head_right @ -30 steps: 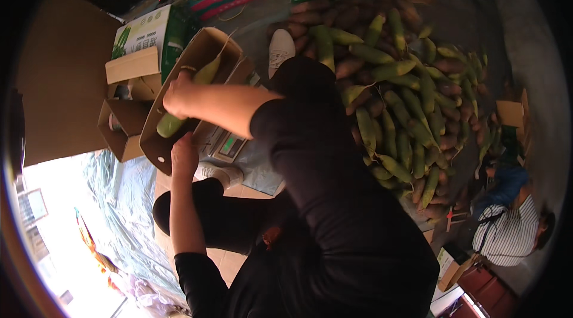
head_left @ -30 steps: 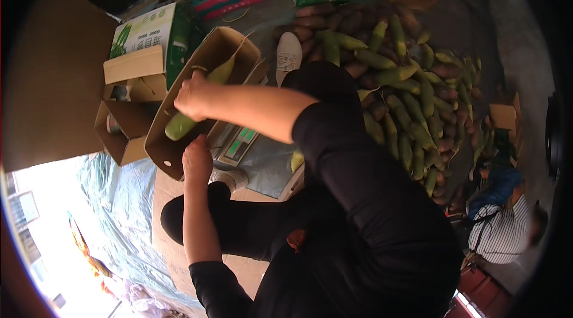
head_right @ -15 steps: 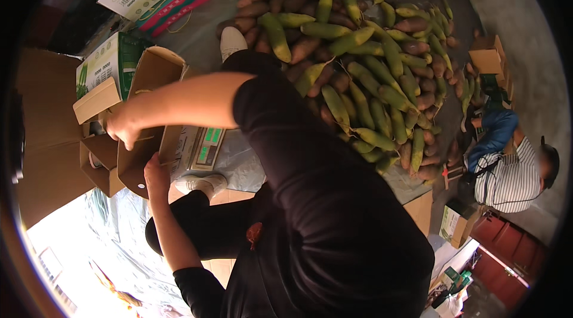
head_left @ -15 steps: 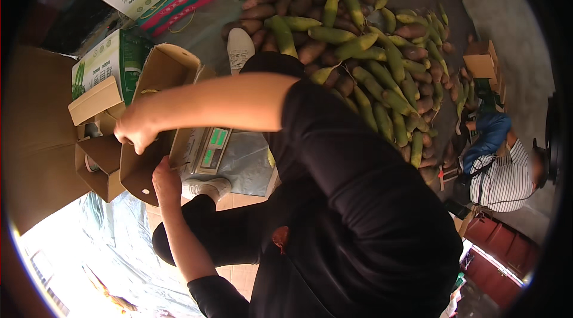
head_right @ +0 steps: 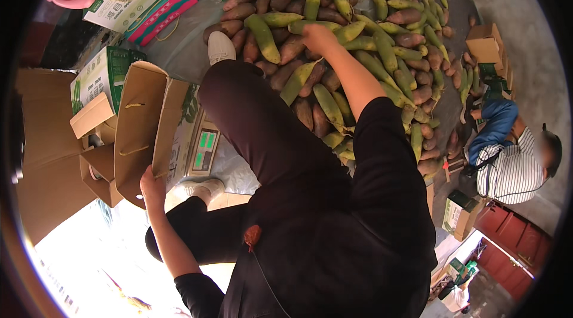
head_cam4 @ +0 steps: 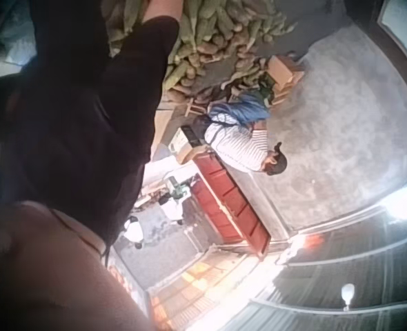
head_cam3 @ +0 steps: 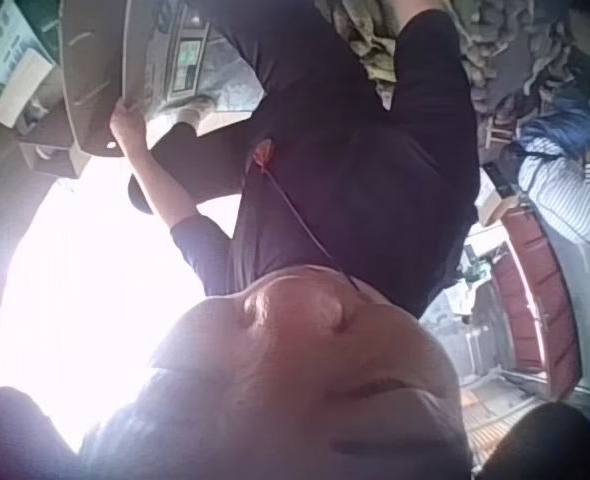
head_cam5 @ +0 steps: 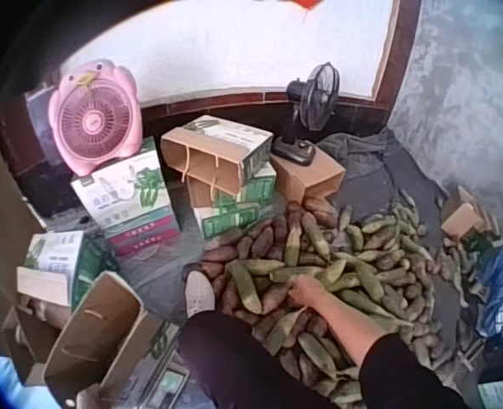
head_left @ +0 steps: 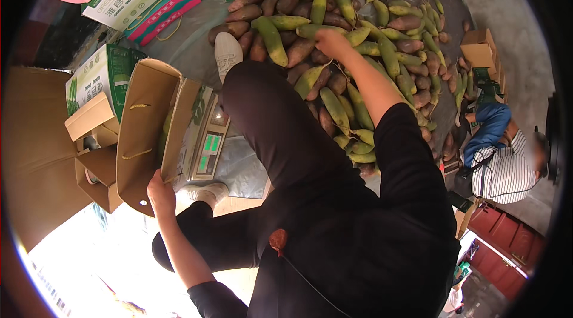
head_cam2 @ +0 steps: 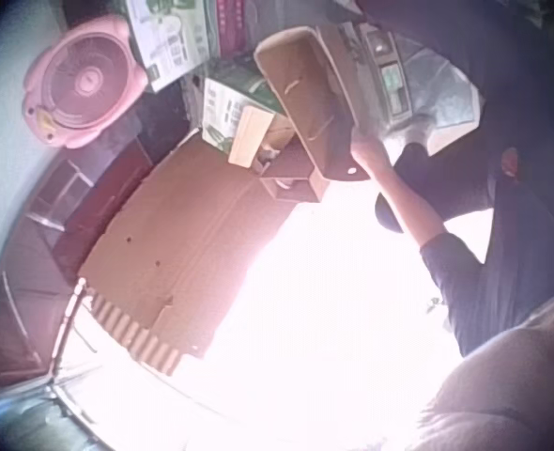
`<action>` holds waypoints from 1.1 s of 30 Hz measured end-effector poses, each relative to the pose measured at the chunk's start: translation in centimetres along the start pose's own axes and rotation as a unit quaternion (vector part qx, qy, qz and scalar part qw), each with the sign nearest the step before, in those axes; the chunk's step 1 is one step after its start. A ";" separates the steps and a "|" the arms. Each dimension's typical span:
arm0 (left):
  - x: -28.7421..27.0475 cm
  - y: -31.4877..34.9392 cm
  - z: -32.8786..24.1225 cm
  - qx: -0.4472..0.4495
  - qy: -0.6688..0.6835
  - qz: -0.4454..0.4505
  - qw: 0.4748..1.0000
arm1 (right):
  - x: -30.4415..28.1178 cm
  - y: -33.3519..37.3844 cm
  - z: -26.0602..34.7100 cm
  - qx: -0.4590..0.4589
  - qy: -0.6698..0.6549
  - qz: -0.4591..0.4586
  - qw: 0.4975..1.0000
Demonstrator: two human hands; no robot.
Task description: Sort and pack vegetables from a pile on the floor into cardboard boxes, then weigh them.
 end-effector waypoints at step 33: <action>-0.2 1.2 1.1 -0.022 -0.047 -0.031 0.998 | 7.4 6.5 0.6 0.264 -0.366 0.125 0.883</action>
Point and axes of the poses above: each hand's wrist, its own y-axis away from the middle knuckle, its own x-axis out of the palm, z = x × y, the point moved 6 cm from there along -y, towards the middle knuckle, and after that the axes turned 3 degrees about -y, right-handed, at the moved point
